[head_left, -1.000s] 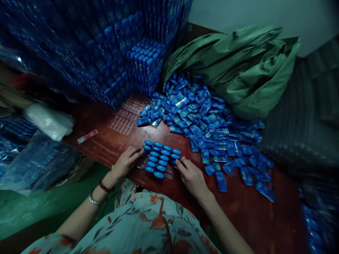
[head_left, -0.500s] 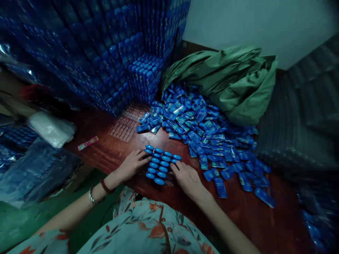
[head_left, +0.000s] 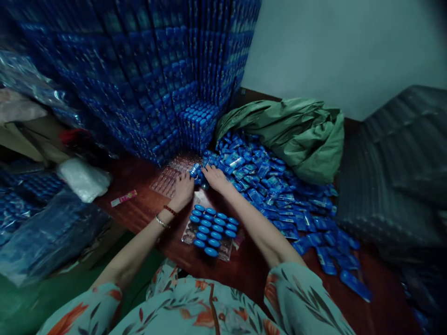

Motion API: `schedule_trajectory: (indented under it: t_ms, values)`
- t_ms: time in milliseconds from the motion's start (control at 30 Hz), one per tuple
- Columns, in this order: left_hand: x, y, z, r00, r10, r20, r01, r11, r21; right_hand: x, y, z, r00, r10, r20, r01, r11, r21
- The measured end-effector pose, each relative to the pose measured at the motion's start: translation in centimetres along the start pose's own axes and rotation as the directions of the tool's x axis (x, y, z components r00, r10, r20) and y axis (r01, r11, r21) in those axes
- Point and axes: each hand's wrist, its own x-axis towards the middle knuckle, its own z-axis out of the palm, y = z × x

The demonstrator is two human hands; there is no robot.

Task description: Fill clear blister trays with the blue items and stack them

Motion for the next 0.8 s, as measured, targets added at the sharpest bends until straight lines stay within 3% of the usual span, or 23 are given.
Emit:
schedule_trajectory:
  t_ms: [67, 133, 233, 267, 333, 367, 400, 500, 567, 633, 800]
  values:
    - [-1.4, -0.4, -0.1, 1.0, 0.017, -0.013, -0.018, 0.998, -0.068, -0.1, 0.0, 0.6, 1.0, -0.012, 0.002, 0.012, 1.0, 0.012]
    - [-3.6, -1.3, -0.3, 0.999, 0.028, -0.034, -0.036, 0.96, -0.278, -1.6, 0.4, 1.0, 1.0, 0.003, -0.006, -0.003, 0.998, 0.058]
    - [-7.5, -2.9, -1.1, 0.998, -0.016, -0.064, -0.03, 0.762, -0.647, -5.8, 1.4, 0.7, 0.981, 0.105, -0.162, -0.053, 0.954, 0.296]
    - [-8.9, -3.3, -1.4, 0.997, -0.039, -0.061, -0.016, 0.705, -0.709, -7.7, 1.6, 0.5, 0.951, 0.174, -0.254, -0.055, 0.907, 0.417]
    - [-11.7, -3.8, -2.1, 0.998, -0.054, -0.029, 0.014, 0.663, -0.748, -11.8, 1.8, -0.1, 0.847, 0.363, -0.388, -0.035, 0.766, 0.642]
    - [-13.0, -4.0, -2.5, 0.999, -0.044, -0.003, 0.027, 0.665, -0.747, -14.0, 1.7, -0.4, 0.798, 0.464, -0.383, -0.045, 0.681, 0.731]
    - [-14.1, -4.0, -2.7, 0.999, -0.019, 0.032, 0.036, 0.668, -0.743, -16.1, 1.3, -0.7, 0.792, 0.515, -0.328, -0.063, 0.603, 0.795]
    - [-16.4, -3.9, -3.2, 0.991, 0.035, 0.13, 0.072, 0.677, -0.733, -21.2, -0.6, -0.9, 0.847, 0.522, -0.101, -0.161, 0.433, 0.887]
    - [-17.0, -3.7, -3.3, 0.986, 0.028, 0.167, 0.101, 0.696, -0.711, -23.0, -2.4, -0.4, 0.881, 0.471, -0.048, -0.184, 0.434, 0.882]
    - [-16.9, -3.4, -3.3, 0.987, 0.024, 0.156, 0.089, 0.731, -0.677, -23.7, -4.2, 0.8, 0.884, 0.457, -0.097, -0.162, 0.495, 0.854]
    - [-15.4, -2.6, -2.7, 0.986, 0.169, -0.015, -0.148, 0.812, -0.565, -23.7, -6.6, 4.7, 0.833, 0.465, -0.299, -0.087, 0.644, 0.76]
